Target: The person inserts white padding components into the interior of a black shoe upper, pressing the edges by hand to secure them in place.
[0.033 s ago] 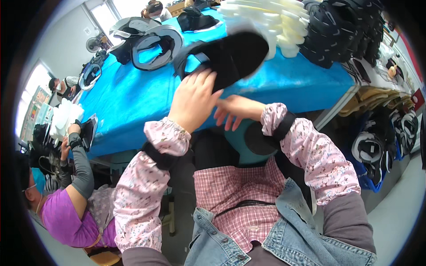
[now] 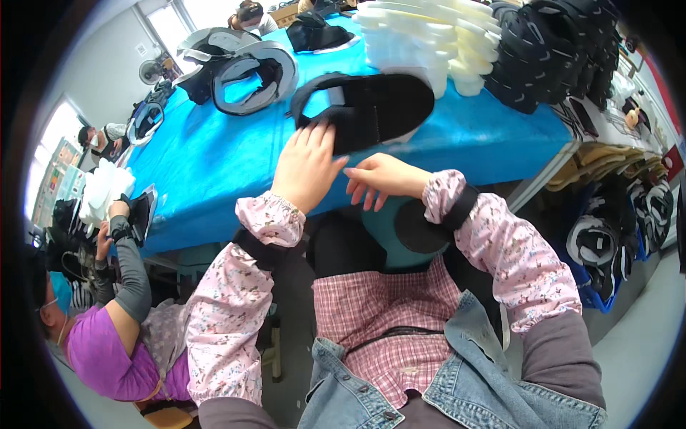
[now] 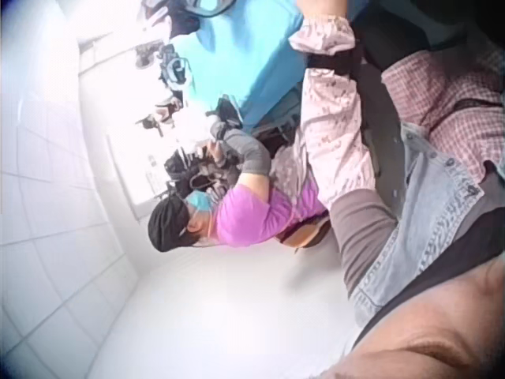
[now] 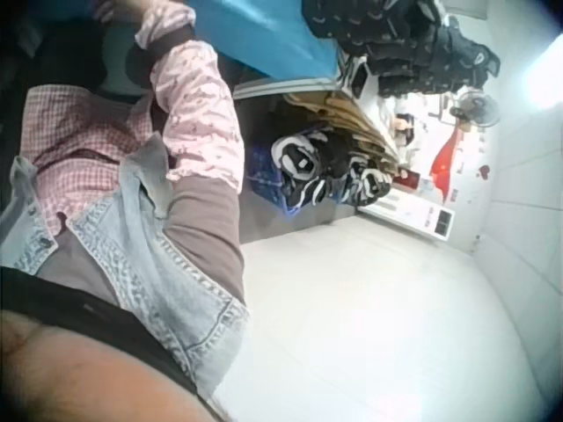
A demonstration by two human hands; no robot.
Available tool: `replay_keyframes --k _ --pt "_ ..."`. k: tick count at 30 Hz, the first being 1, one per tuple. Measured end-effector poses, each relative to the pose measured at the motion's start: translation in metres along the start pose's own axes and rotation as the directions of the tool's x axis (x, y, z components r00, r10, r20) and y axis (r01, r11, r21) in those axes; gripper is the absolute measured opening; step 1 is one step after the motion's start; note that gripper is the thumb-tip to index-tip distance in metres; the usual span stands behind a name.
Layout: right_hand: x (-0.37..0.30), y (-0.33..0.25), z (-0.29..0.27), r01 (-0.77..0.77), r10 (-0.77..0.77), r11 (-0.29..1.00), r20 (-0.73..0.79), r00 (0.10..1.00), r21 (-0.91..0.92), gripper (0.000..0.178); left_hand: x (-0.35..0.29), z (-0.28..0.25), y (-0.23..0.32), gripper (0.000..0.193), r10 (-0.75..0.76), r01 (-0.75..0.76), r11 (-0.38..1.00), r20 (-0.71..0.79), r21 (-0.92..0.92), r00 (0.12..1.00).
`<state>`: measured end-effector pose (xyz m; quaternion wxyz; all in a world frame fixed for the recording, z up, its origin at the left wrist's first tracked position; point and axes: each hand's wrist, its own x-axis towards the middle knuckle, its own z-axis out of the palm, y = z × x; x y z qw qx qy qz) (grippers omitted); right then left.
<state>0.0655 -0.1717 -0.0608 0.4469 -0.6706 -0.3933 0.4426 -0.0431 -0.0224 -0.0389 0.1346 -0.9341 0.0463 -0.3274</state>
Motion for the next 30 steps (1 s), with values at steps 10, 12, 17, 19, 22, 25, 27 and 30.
replay_keyframes --k 10,12,17,19,22,25,27,30 --pt "0.072 0.039 -0.066 0.112 -0.749 0.071 0.021 0.662 -0.991 0.062 0.021 0.054 -0.007 0.049 -0.012 0.058 0.989 0.312 -0.139 0.95" --pt "0.085 0.035 -0.06 0.069 -0.691 0.089 -0.011 0.723 -0.994 0.069 0.024 0.076 -0.016 0.054 0.028 -0.025 0.99 0.02 -0.142 0.999" --pt "0.089 0.007 -0.067 0.093 -0.446 0.28 -0.043 0.894 -0.956 0.07 0.026 0.104 -0.04 0.064 0.067 -0.021 0.969 0.177 -0.248 0.982" --pt "0.088 0.017 -0.067 0.102 -0.454 0.315 -0.055 0.889 -0.943 0.07 0.032 0.112 -0.038 0.063 0.047 0.014 0.968 0.234 -0.25 0.971" --pt "0.082 0.019 -0.067 0.145 -0.579 0.264 -0.036 0.815 -0.954 0.072 0.037 0.116 -0.036 0.062 0.022 0.044 0.979 0.321 -0.198 0.947" --pt "0.066 0.024 -0.081 0.106 -0.512 0.246 -0.036 0.858 -0.963 0.082 0.028 0.118 -0.032 0.064 0.007 0.048 0.98 0.273 -0.194 0.962" --pt "0.063 0.026 -0.08 -0.036 -0.409 0.232 -0.131 0.903 -0.972 0.093 0.028 0.117 -0.029 0.063 0.001 0.04 0.984 0.23 -0.173 0.973" --pt "0.064 0.01 -0.083 -0.087 -0.234 0.276 -0.155 0.96 -0.957 0.095 0.021 0.111 -0.024 0.061 0.004 0.03 0.988 0.211 -0.155 0.978"
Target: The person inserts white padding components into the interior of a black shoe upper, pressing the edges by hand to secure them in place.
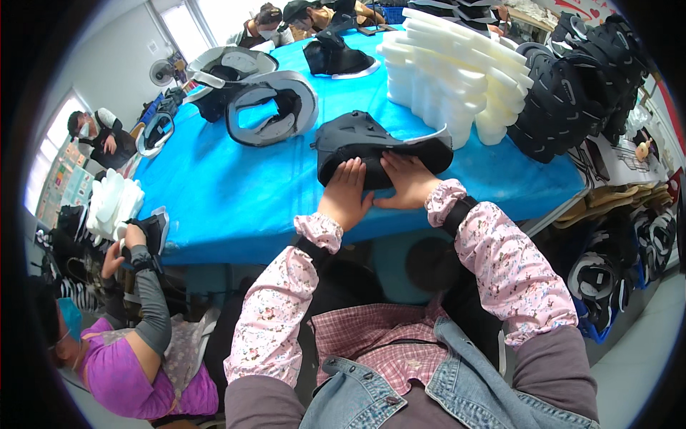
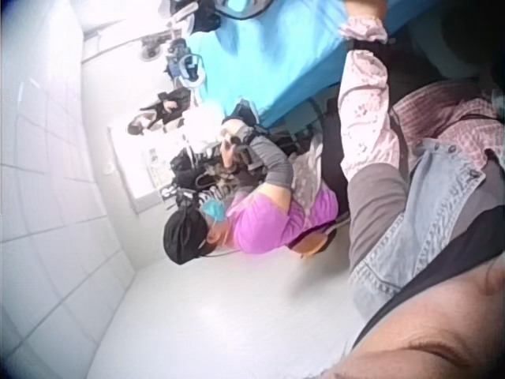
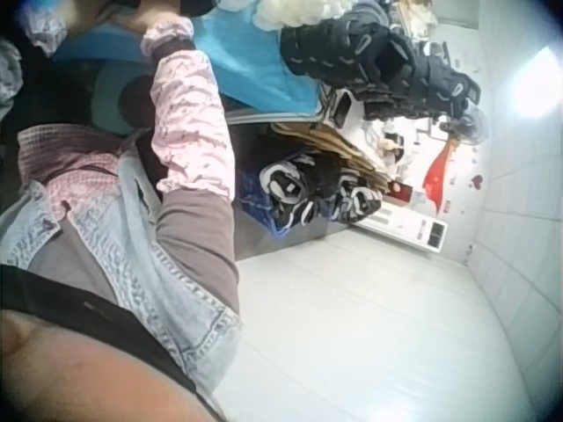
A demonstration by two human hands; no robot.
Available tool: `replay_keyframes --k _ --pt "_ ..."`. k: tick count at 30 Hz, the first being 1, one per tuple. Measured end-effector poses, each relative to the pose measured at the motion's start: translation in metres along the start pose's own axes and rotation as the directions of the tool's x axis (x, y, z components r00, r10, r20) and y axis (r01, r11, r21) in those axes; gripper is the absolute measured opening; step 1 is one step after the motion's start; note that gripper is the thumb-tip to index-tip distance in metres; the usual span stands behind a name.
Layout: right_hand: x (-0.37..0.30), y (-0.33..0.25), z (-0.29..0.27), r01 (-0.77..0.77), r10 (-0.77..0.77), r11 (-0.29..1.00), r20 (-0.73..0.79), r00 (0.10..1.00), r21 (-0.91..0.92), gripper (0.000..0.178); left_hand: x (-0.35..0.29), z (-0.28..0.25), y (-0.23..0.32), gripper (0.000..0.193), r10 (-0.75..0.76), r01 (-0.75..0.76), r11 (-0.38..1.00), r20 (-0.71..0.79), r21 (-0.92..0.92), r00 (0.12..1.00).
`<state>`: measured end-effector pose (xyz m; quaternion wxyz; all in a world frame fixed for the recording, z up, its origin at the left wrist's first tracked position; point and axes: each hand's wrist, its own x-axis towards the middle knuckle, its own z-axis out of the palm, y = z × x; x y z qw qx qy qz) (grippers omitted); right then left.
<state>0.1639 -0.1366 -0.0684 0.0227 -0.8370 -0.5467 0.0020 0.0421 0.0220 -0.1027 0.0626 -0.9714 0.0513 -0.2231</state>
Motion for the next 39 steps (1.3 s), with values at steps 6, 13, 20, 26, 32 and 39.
replay_keyframes --k 6,13,20,26,32,39 --pt "-0.014 0.018 0.027 0.119 -0.107 0.989 -0.126 0.986 0.087 0.103 -0.02 -0.022 0.037 0.071 -0.04 0.042 0.998 0.057 -0.038 0.998" --pt "-0.016 0.007 0.012 0.143 -0.132 0.988 -0.159 0.978 0.062 0.101 -0.059 -0.069 0.032 0.026 -0.508 0.461 0.733 0.048 -0.5 0.86" --pt "0.025 -0.066 0.003 0.356 -0.208 0.905 -0.488 0.848 0.234 0.074 -0.014 -0.052 -0.007 0.045 -0.669 0.244 -0.229 0.334 -0.942 0.664" --pt "0.0 -0.086 -0.03 0.331 0.072 0.76 -0.579 0.812 0.559 0.019 -0.041 -0.075 -0.007 0.045 -0.689 0.19 -0.064 0.181 -0.98 0.702" --pt "-0.065 -0.109 -0.086 0.401 0.017 -0.06 -0.4 0.916 0.914 0.024 -0.073 -0.167 0.036 0.042 -0.531 0.179 -0.047 0.176 -0.983 0.829" --pt "-0.094 -0.116 -0.088 0.461 0.093 -0.031 -0.456 0.885 0.887 0.024 -0.07 -0.186 0.073 0.038 -0.592 0.009 0.273 -0.161 -0.962 0.79"
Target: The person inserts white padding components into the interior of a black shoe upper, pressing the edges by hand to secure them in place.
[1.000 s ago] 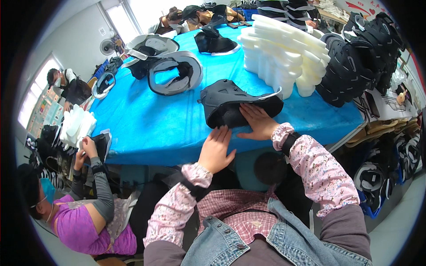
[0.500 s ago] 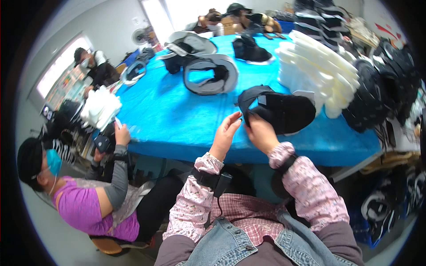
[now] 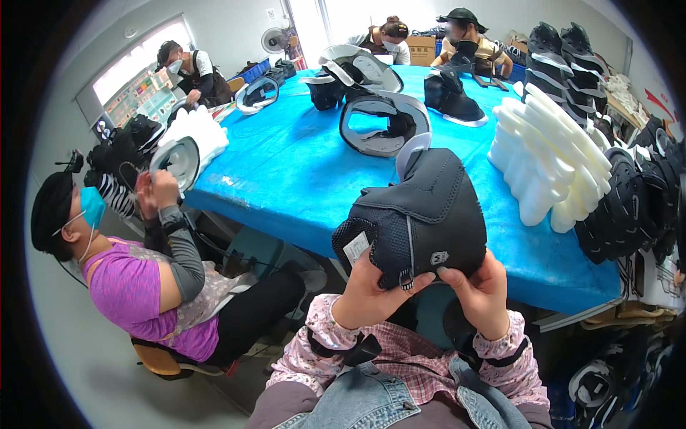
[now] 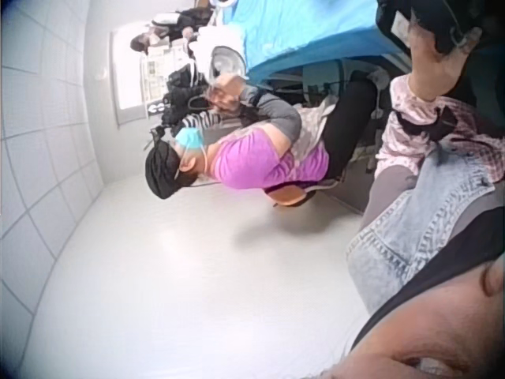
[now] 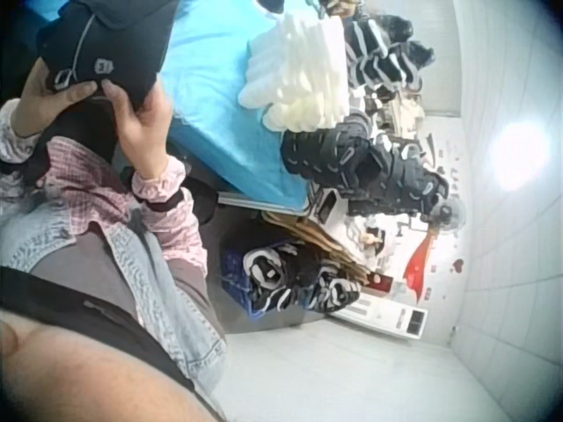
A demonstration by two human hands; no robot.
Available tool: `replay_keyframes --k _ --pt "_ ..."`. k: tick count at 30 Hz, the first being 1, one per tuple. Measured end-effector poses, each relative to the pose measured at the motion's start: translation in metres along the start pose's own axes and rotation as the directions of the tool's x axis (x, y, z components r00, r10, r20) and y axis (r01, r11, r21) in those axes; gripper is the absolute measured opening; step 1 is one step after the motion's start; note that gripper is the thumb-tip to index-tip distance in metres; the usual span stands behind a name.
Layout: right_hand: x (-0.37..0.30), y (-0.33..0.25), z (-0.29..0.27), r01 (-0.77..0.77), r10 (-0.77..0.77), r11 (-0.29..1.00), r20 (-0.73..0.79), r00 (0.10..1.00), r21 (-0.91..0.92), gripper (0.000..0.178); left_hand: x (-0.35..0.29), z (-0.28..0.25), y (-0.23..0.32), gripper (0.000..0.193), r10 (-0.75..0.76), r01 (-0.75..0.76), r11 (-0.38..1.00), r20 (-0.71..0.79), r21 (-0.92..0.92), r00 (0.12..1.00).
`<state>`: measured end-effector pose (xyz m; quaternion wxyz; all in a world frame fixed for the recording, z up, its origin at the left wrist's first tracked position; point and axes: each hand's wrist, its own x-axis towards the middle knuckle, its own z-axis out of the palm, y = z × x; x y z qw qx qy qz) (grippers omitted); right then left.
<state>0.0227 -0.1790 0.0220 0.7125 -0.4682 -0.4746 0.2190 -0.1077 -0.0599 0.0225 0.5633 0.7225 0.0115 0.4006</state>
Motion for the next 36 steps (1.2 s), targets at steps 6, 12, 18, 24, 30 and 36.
replay_keyframes --k 6,12,18,24,30,36 --pt "-0.003 -0.011 -0.022 -0.121 0.152 0.975 0.164 0.975 -0.186 0.033 0.007 -0.008 0.003 0.039 0.139 -0.168 0.968 0.16 0.184 0.977" --pt "-0.008 -0.026 -0.026 -0.17 0.162 0.978 0.069 0.984 0.118 0.048 0.007 -0.008 0.008 0.038 0.187 -0.367 0.818 0.4 0.443 0.897" --pt "-0.001 -0.031 -0.007 0.357 -0.353 0.81 0.101 0.93 -0.465 0.031 -0.009 0.016 -0.004 0.02 -0.08 0.079 0.993 0.017 0.09 0.997" --pt "0.011 -0.032 -0.029 -0.134 0.114 0.983 0.15 0.982 0.13 0.034 0.014 0.001 -0.001 0.023 0.139 -0.196 0.947 0.228 0.253 0.964" --pt "0.011 -0.023 -0.02 -0.023 0.016 0.998 0.121 0.993 0.051 0.03 0.015 -0.019 0.007 0.034 -0.143 0.142 0.99 0.238 0.022 0.961" --pt "0.014 -0.033 -0.021 -0.246 0.234 0.966 0.141 0.962 0.078 0.029 0.015 -0.022 0.013 0.022 -0.11 0.112 0.994 0.212 0.005 0.971"
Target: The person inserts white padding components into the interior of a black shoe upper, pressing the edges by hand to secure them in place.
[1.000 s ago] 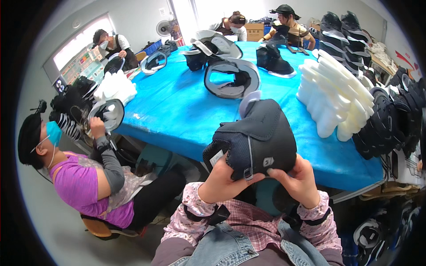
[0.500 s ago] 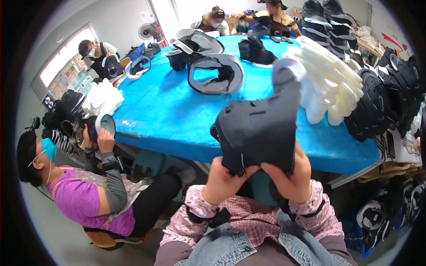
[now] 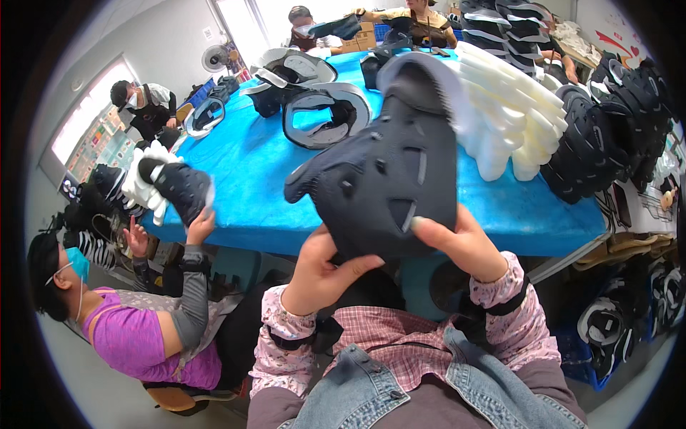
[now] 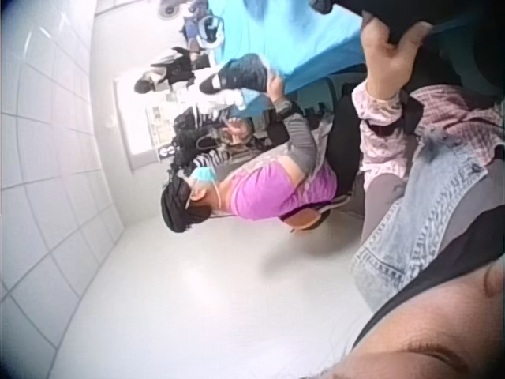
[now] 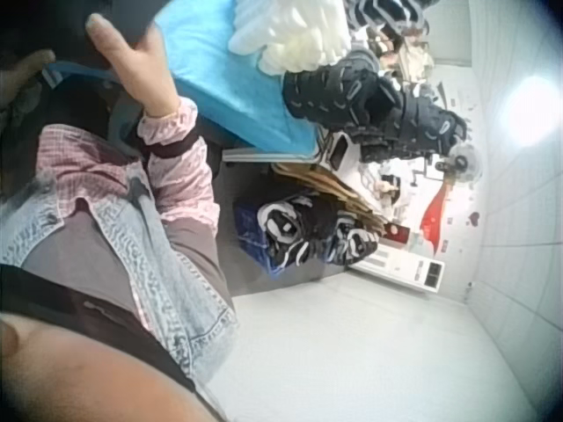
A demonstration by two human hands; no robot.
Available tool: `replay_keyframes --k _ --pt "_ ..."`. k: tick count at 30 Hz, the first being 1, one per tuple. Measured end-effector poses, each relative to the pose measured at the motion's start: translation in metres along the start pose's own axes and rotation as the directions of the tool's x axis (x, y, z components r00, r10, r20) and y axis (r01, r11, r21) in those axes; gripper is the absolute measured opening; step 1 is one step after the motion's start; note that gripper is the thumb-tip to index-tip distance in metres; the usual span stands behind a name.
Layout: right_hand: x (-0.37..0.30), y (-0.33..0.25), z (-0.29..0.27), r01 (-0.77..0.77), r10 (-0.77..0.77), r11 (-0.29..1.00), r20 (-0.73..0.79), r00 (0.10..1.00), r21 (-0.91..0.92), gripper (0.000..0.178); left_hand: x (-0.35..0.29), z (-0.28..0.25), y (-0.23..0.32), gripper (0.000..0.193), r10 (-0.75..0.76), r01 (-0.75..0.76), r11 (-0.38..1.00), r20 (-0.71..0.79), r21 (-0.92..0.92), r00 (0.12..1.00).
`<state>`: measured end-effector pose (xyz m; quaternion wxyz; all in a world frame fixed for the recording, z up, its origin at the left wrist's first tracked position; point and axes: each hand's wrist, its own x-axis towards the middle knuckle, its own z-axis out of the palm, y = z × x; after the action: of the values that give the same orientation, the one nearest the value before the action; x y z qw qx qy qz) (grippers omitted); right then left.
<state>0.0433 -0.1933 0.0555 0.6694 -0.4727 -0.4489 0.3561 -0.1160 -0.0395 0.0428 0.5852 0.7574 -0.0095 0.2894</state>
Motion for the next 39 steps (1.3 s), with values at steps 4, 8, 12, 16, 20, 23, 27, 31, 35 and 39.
replay_keyframes --k 4,8,12,16,20,23,27,31,35,39 --pt "0.002 0.0 0.013 0.174 -0.177 0.98 -0.024 0.984 -0.101 0.027 0.001 -0.008 0.0 0.027 -0.027 0.028 1.0 0.077 -0.01 0.997" --pt "0.006 0.018 0.015 0.27 -0.301 0.905 -0.047 0.952 -0.328 0.019 0.014 0.006 0.002 0.029 -0.15 0.141 0.983 -0.074 -0.12 0.986" --pt "0.03 0.039 0.02 0.339 -0.552 0.718 -0.201 0.809 -0.608 0.018 0.028 0.029 -0.005 0.023 0.118 0.028 0.918 -0.34 0.395 0.933" --pt "0.028 0.035 0.021 0.309 -0.455 0.821 -0.223 0.862 -0.481 0.018 0.03 0.016 -0.007 0.021 0.13 -0.005 0.923 -0.299 0.386 0.945" --pt "0.014 0.021 0.021 0.303 -0.314 0.91 0.008 0.95 -0.282 0.018 0.023 0.007 0.011 0.023 -0.07 0.037 0.992 -0.291 -0.119 0.954" --pt "0.017 0.031 0.025 0.328 -0.343 0.889 0.009 0.939 -0.32 0.018 0.027 0.002 0.013 0.025 -0.106 -0.007 0.929 -0.283 -0.37 0.953" --pt "0.039 0.057 0.032 0.389 -0.527 0.796 -0.216 0.822 -0.464 0.017 0.034 0.032 -0.016 0.034 0.445 -0.109 0.815 -0.495 0.569 0.746" --pt "0.042 0.062 0.027 0.29 -0.465 0.826 -0.295 0.835 -0.483 0.016 0.034 0.026 -0.02 0.042 0.388 -0.046 0.819 -0.492 0.572 0.779" --pt "0.026 0.036 0.023 0.478 -0.569 0.791 -0.172 0.804 -0.383 0.018 0.022 -0.006 -0.024 0.073 0.282 -0.083 0.795 -0.244 0.602 0.928" --pt "0.015 0.031 0.032 0.519 -0.533 0.845 -0.297 0.792 -0.129 0.019 0.011 -0.009 -0.049 0.107 0.335 -0.181 0.89 -0.332 0.418 0.882"
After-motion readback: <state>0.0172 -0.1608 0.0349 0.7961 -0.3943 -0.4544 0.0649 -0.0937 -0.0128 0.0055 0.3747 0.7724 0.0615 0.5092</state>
